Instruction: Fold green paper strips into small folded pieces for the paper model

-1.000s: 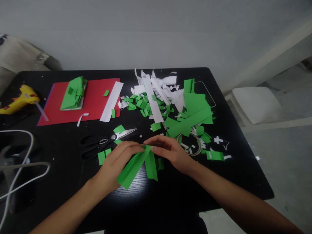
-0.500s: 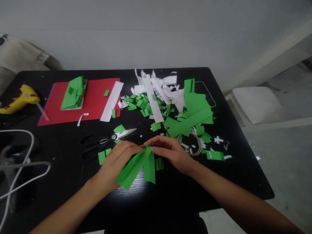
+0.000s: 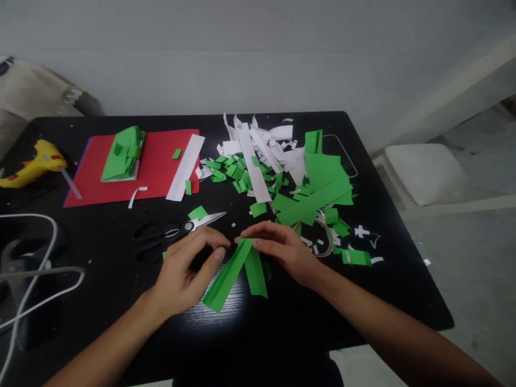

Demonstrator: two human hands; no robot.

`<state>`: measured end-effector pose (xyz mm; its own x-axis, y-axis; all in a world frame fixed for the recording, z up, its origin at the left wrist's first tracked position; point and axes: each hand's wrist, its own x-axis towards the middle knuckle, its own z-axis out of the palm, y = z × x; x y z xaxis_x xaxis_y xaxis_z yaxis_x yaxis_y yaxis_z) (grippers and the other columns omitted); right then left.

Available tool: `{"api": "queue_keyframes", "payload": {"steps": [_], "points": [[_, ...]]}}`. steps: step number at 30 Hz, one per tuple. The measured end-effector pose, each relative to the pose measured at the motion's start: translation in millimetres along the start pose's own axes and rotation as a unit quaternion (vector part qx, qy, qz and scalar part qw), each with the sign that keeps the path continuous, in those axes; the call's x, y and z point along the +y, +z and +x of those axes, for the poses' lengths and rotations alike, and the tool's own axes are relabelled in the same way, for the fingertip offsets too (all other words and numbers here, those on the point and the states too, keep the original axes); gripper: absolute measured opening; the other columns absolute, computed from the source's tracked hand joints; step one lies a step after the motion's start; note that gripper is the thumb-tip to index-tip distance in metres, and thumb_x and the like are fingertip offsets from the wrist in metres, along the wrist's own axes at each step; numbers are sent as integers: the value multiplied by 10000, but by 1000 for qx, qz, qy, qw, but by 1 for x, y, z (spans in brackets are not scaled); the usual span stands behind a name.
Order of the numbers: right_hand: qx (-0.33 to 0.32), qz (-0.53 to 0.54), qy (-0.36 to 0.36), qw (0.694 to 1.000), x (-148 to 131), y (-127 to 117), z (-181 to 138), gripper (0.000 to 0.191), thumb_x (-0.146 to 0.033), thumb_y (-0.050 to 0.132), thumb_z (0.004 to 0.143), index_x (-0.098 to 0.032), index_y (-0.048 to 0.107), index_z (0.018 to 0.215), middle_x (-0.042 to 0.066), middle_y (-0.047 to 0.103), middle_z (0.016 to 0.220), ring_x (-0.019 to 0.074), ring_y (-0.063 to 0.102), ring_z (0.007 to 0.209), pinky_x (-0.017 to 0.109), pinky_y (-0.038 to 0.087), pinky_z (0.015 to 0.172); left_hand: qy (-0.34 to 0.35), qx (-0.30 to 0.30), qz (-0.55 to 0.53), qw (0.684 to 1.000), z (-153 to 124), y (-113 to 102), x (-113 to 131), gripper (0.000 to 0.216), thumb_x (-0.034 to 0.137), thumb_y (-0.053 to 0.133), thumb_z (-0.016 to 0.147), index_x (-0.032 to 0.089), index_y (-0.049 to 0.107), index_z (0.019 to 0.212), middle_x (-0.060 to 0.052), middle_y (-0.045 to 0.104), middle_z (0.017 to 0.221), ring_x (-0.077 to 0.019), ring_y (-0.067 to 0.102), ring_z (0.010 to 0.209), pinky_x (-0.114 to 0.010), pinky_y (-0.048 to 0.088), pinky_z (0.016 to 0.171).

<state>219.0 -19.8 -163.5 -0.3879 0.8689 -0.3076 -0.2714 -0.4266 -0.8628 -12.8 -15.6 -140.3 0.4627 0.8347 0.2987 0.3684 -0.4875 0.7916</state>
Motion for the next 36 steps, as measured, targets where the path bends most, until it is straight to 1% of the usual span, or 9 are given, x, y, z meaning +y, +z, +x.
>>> {"api": "queue_keyframes", "payload": {"steps": [1,2,5,11,15,20,26,32,36], "points": [[0,-7,-2,1000,0,0,0,214,-340,806,859,-234,785,1043,55,800,1110,203,735,1051,394,524,1032,-24,-11,-13,1000,0,0,0,73,165,573,969,174,642,946,-27,680,845,-151,664,769,-269,554,699],[0,-13,-4,1000,0,0,-1,218,-343,809,855,-234,785,1043,56,800,1109,207,735,1056,395,526,1028,-47,-27,-23,998,0,0,1,72,210,603,960,175,621,900,-15,658,809,-145,644,732,-261,541,670],[-1,-23,-5,1000,-2,1,-2,223,-339,810,851,-231,785,1045,59,801,1106,215,735,1070,388,534,1013,-99,-70,-47,992,0,2,2,165,294,669,927,181,573,853,11,609,752,-123,589,658,-233,497,598],[-9,-27,-7,1000,-2,2,-2,223,-329,806,856,-226,786,1053,57,802,1095,211,743,1048,384,547,997,-171,-116,-119,971,1,5,6,167,290,659,943,188,552,865,42,556,687,-92,544,577,-187,431,513],[-13,-32,-14,999,-1,1,-1,198,-315,799,862,-240,790,1045,44,800,1080,194,742,1006,378,557,974,-174,-117,-140,968,0,7,5,132,248,645,944,186,553,871,46,546,678,-90,525,573,-191,424,525],[-17,-40,-14,999,0,1,-1,193,-314,790,868,-244,792,1048,35,798,1063,181,736,982,360,560,949,-172,-117,-138,968,0,8,3,91,204,605,946,183,563,868,47,534,657,-94,501,582,-196,415,539],[-17,-58,-16,998,1,2,-2,214,-343,794,863,-250,791,1056,39,794,1079,193,731,988,370,565,931,-164,-90,-84,979,-1,12,3,80,200,607,938,176,598,863,62,511,618,-83,480,547,-184,399,514],[-19,-69,-24,997,0,4,-4,206,-316,778,876,-234,791,1065,45,794,1083,191,727,1006,347,549,938,-125,-59,-44,989,-3,14,1,144,227,614,959,169,665,838,25,631,667,-97,588,592,-196,468,577],[-20,-71,-23,997,0,4,-4,215,-316,777,876,-220,790,1067,47,795,1064,183,729,982,323,547,908,-121,-47,-25,991,-3,13,1,149,230,627,950,169,684,827,20,652,674,-99,603,599,-196,471,580]]}}
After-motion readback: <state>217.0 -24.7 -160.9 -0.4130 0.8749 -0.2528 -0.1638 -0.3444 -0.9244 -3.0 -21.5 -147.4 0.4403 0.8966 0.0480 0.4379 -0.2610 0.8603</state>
